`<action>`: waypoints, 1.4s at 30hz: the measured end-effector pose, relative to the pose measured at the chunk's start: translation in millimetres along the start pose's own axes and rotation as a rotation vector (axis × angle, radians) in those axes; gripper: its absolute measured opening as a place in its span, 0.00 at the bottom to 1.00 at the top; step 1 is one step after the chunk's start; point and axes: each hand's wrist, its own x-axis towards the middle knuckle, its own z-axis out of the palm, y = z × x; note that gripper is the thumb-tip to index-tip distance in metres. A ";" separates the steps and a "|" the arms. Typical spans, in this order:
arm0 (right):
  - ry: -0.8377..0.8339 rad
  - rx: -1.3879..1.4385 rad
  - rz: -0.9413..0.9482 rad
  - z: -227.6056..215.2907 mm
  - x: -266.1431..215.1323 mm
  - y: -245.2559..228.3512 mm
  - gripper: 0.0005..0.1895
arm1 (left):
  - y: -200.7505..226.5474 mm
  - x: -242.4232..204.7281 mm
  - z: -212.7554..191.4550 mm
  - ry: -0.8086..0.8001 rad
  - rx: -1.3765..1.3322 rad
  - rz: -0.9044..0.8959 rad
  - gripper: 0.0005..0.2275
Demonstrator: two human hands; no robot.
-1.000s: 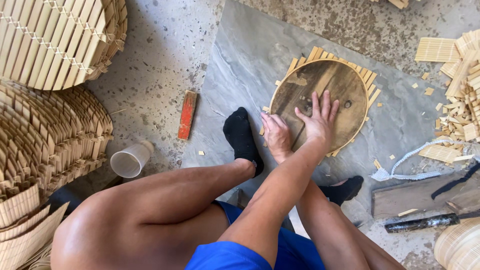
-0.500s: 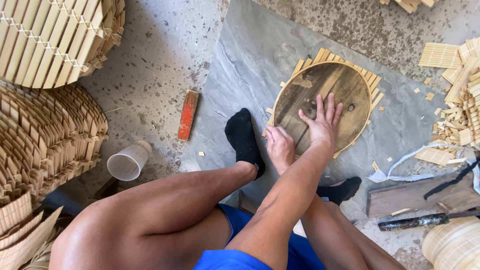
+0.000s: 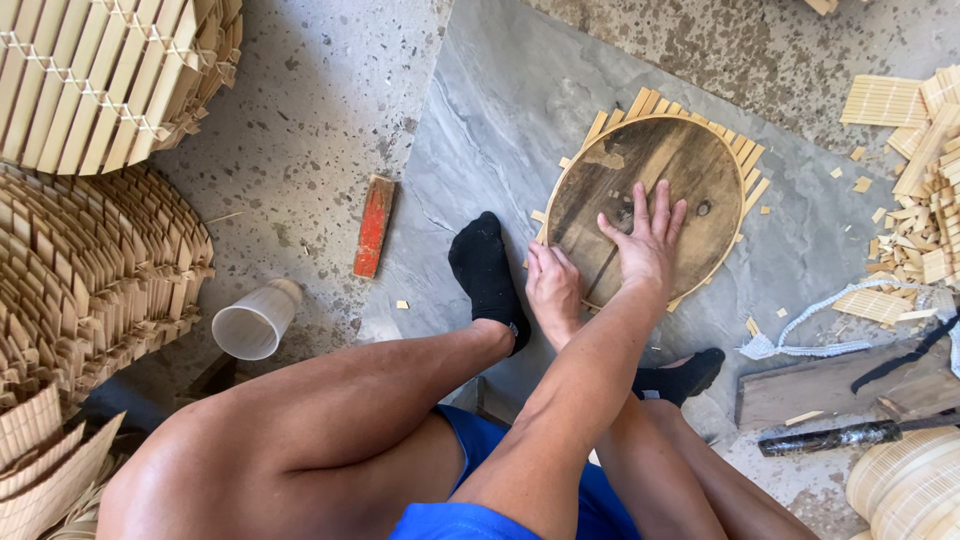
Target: The person sits on the floor and repeatedly places a circular wooden frame onto a rectangular bamboo mat, presses the frame down, then lifts it off and sets it aside. The person repeats this cycle with multiple mats and frames.
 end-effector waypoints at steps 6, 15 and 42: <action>-0.024 0.021 -0.014 -2.4 -13.4 4.9 0.08 | -0.6 0.3 -0.9 0.004 0.024 -0.014 0.38; -0.019 0.023 -0.055 -6.0 -19.6 16.1 0.09 | -0.6 2.7 1.1 0.004 -0.004 -0.005 0.36; -0.105 -0.054 -0.257 -32.3 -82.7 89.5 0.17 | -0.5 -0.5 -2.3 -0.036 0.182 0.054 0.41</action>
